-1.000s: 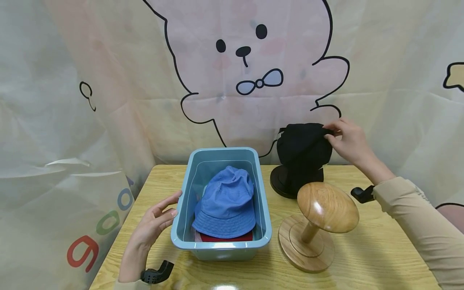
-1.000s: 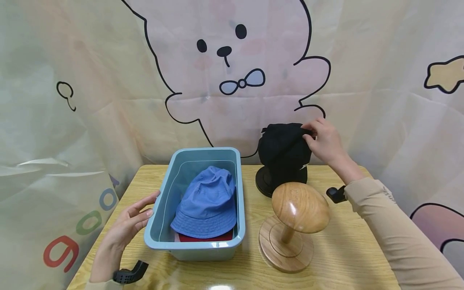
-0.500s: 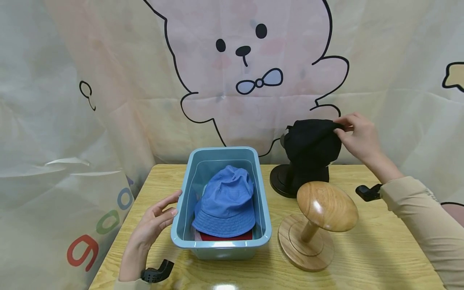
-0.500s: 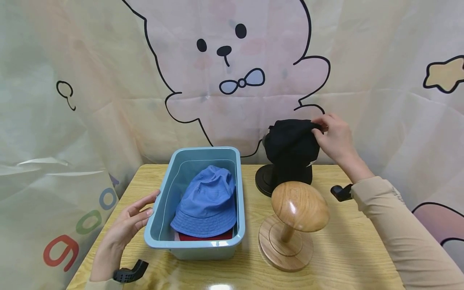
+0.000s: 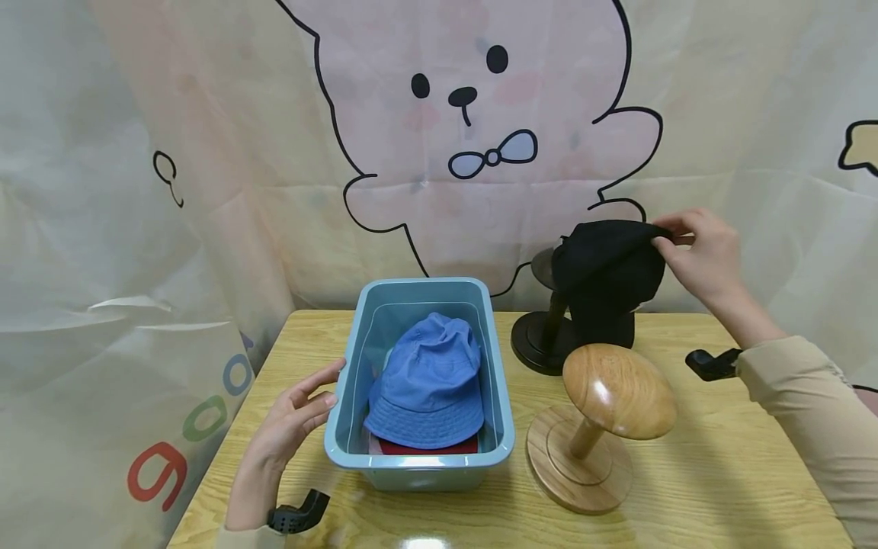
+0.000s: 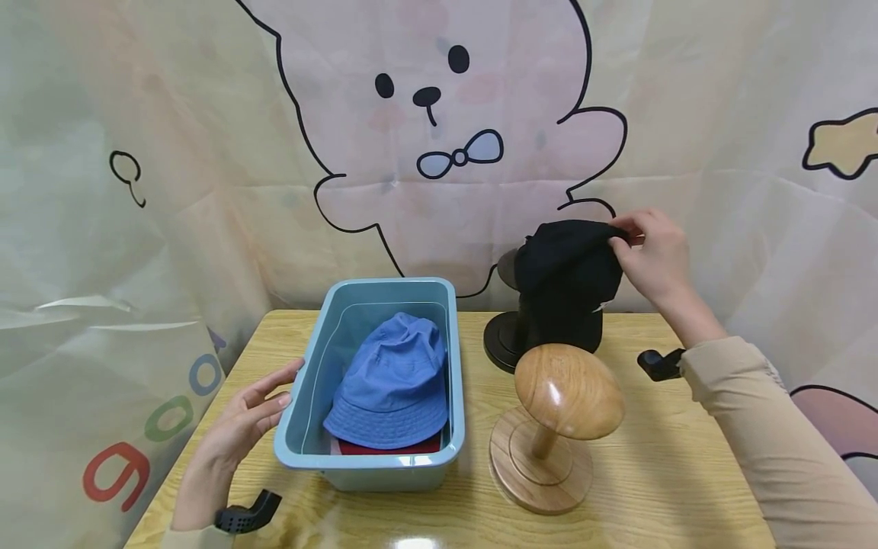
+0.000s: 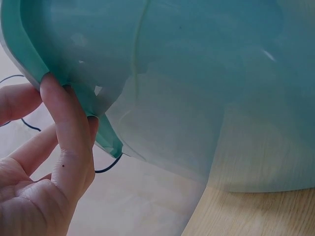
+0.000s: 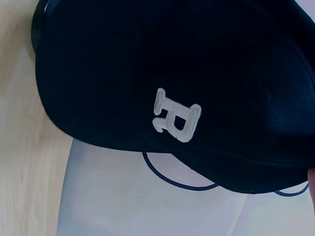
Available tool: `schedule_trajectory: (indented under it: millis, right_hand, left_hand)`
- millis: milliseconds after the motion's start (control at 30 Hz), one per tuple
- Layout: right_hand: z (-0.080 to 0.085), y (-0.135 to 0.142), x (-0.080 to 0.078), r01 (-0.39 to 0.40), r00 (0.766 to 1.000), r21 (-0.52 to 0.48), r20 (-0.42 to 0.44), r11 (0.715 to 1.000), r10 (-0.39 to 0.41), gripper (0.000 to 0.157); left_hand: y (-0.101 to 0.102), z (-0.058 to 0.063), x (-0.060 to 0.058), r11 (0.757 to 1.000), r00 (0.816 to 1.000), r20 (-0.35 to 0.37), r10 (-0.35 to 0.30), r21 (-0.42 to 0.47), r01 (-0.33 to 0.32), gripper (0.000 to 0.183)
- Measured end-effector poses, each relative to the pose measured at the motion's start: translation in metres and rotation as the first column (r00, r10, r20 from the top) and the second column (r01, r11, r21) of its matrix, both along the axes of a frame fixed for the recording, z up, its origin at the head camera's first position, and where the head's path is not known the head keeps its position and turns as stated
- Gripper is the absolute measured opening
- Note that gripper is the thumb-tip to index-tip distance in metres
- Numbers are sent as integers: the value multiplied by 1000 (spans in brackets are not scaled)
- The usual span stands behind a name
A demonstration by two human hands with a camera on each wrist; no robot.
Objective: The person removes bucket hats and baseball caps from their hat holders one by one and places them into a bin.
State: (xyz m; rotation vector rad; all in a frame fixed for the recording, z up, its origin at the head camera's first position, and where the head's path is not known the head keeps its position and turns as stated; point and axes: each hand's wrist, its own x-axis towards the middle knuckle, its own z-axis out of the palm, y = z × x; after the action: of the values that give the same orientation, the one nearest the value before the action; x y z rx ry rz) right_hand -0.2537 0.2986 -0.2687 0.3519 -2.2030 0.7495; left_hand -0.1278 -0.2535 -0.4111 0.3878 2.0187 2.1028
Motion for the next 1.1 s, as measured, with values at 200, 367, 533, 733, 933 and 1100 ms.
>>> schedule_trajectory:
  millis: [200, 367, 533, 733, 933, 1100]
  right_hand:
    - [3, 6, 4, 9, 1000, -7, 10, 1000, -9, 18]
    - [6, 11, 7, 12, 1000, 2, -1, 1000, -12, 19]
    - [12, 13, 11, 34, 999, 54, -2, 998, -34, 19]
    - [21, 13, 15, 44, 999, 93, -17, 995, -42, 17]
    - [30, 9, 19, 43, 999, 133, -35, 990, -39, 15]
    - [39, 7, 22, 51, 998, 183, -47, 982, -43, 13]
  left_hand:
    - [1, 1, 0, 1000, 1000, 1, -4, 6, 4, 55]
    - [1, 2, 1, 1000, 1000, 2, -2, 10, 2, 55]
    - [1, 2, 1, 1000, 1000, 1, 1, 7, -1, 54]
    - [1, 2, 1, 1000, 1000, 4, 3, -2, -3, 54]
    - [1, 2, 1, 1000, 1000, -4, -4, -2, 4, 54]
    - [1, 2, 1, 1000, 1000, -3, -3, 1, 3, 54]
